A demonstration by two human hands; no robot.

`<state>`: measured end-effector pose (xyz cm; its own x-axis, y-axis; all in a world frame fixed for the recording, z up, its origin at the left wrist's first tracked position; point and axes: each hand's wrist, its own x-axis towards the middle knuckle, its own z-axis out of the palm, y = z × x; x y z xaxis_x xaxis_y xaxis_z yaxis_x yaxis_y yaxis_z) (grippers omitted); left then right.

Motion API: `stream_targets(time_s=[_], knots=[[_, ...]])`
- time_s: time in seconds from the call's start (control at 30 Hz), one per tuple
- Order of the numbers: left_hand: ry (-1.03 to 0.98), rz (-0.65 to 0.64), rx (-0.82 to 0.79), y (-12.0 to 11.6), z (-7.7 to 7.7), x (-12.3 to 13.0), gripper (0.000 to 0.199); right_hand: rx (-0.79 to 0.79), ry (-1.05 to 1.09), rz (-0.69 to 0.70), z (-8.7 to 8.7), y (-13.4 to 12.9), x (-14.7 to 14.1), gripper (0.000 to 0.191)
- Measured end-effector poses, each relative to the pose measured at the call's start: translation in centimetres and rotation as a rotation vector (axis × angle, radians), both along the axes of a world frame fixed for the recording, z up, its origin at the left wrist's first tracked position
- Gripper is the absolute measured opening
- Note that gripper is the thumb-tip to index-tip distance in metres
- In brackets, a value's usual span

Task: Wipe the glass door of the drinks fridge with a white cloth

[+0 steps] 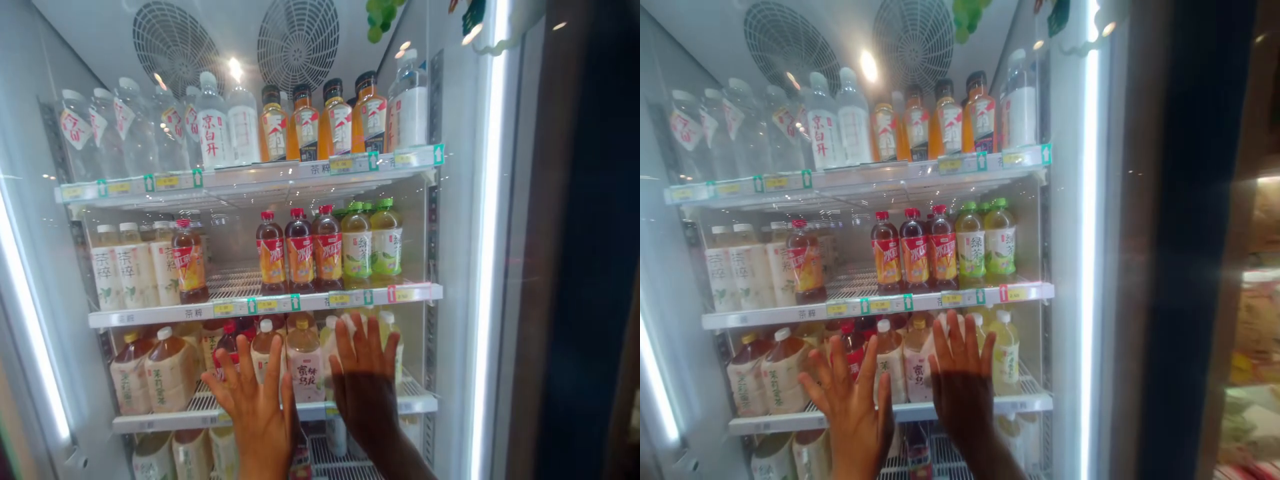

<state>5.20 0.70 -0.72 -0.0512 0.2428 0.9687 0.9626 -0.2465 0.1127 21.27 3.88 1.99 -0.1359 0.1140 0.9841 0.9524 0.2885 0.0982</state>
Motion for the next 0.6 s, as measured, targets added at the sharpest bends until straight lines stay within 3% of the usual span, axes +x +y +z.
stream_targets(time_s=[0.1, 0.17, 0.33, 0.5, 0.6], knots=[[0.016, 0.018, 0.0, -0.2, -0.1, -2.1, 0.087, 0.033, 0.006, 0.002, 3.2, 0.6, -2.0, 0.078], [0.026, 0.038, -0.003, -0.3, -0.2, -3.7, 0.088, 0.052, 0.013, 0.008, 4.4, 0.8, -3.6, 0.077], [0.073, 0.073, 0.021, 0.1, 0.9, -8.4, 0.091, 0.018, 0.052, 0.008, 2.3, 0.3, -9.2, 0.075], [0.105, 0.01, 0.068, 0.9, 3.2, -13.4, 0.09, 0.043, 0.041, 0.02, 4.6, 0.7, -14.7, 0.079], [0.096, -0.024, 0.067, 1.0, 3.5, -16.5, 0.09, 0.029, 0.069, -0.005, 3.5, 0.2, -18.0, 0.077]])
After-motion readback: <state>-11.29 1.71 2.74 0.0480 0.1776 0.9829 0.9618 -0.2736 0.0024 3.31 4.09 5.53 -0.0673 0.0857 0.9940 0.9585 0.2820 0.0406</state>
